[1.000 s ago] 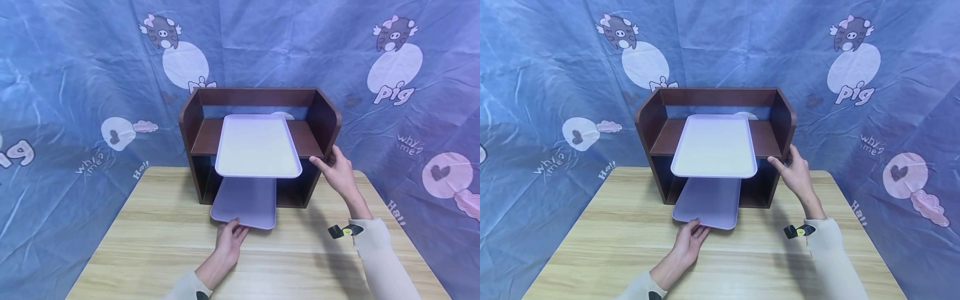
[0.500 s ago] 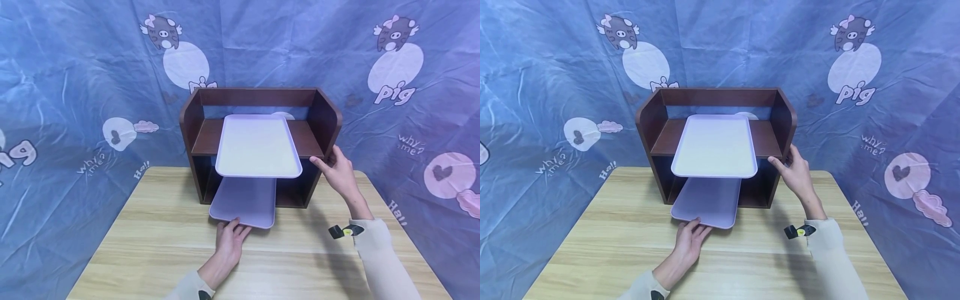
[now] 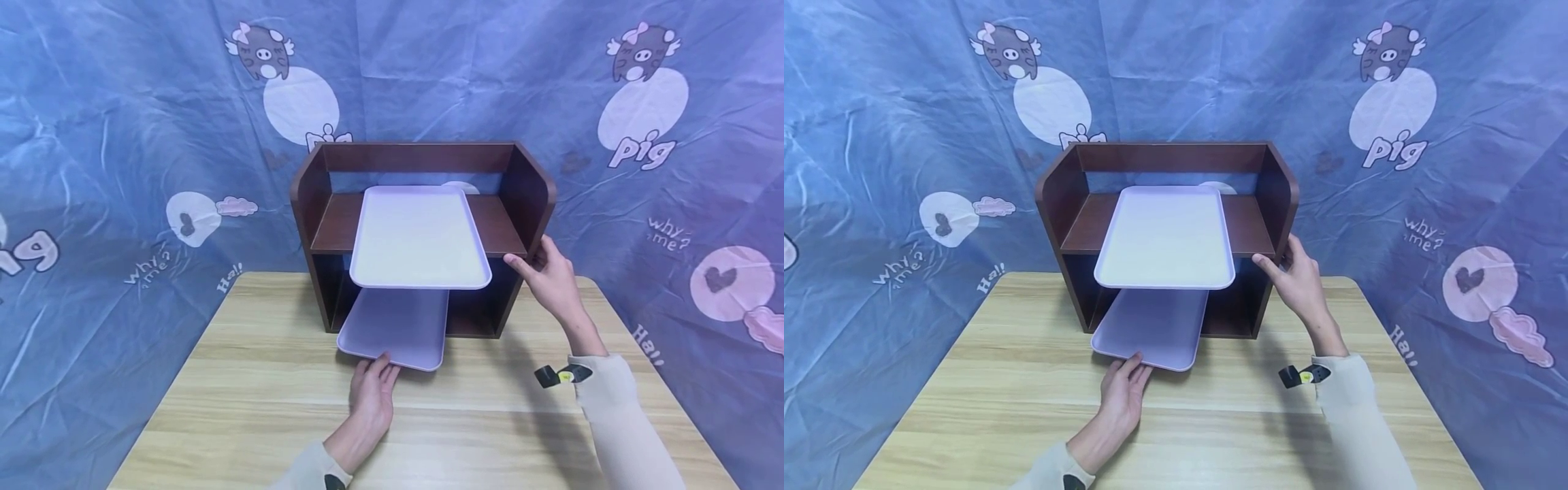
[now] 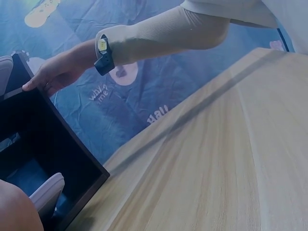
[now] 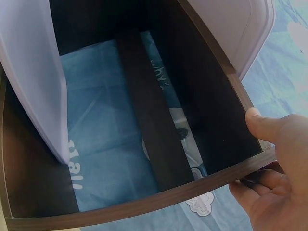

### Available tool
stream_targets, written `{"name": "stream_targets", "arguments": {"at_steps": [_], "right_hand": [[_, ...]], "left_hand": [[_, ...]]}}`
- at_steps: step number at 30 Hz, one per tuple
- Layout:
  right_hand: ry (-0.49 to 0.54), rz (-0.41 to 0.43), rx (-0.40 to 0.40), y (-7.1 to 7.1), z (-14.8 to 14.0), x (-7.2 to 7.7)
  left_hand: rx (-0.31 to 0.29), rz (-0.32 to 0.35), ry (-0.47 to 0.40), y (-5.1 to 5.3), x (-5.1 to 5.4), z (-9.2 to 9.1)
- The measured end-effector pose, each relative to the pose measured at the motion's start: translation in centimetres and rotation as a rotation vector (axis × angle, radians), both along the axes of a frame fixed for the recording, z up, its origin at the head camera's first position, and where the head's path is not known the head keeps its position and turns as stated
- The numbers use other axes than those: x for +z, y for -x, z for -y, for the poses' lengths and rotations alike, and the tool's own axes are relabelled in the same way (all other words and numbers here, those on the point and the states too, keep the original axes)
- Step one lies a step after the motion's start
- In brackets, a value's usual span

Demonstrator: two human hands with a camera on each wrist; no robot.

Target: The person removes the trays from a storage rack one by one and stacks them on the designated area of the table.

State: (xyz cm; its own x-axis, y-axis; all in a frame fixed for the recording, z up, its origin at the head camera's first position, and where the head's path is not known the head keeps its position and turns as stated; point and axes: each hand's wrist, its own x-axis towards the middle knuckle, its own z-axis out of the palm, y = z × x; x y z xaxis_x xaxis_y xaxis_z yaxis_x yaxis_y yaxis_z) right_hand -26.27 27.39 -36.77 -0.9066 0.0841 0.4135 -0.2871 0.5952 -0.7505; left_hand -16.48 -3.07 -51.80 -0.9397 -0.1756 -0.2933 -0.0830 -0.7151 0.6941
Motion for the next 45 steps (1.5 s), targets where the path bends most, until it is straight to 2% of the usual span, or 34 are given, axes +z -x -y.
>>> {"name": "stream_targets", "arguments": {"at_steps": [9,21,31,37,45], "right_hand": [[-0.002,-0.003,0.002,-0.1,0.0,0.0],[-0.003,-0.001,0.004,0.2,-0.1,-0.1],[0.005,0.008,0.007,0.2,-0.3,-0.2],[0.000,-0.002,0.001,0.2,-0.2,-0.1],[0.000,-0.006,0.001,0.2,-0.1,0.0]], "left_hand": [[0.011,0.006,-0.012,0.2,-0.1,0.4],[0.040,0.016,-0.038,0.2,0.7,0.9],[0.000,-0.004,0.008,0.3,0.5,1.9],[0.009,-0.011,-0.014,0.8,0.6,2.6],[-0.024,-0.023,0.006,1.3,0.5,4.0]]}}
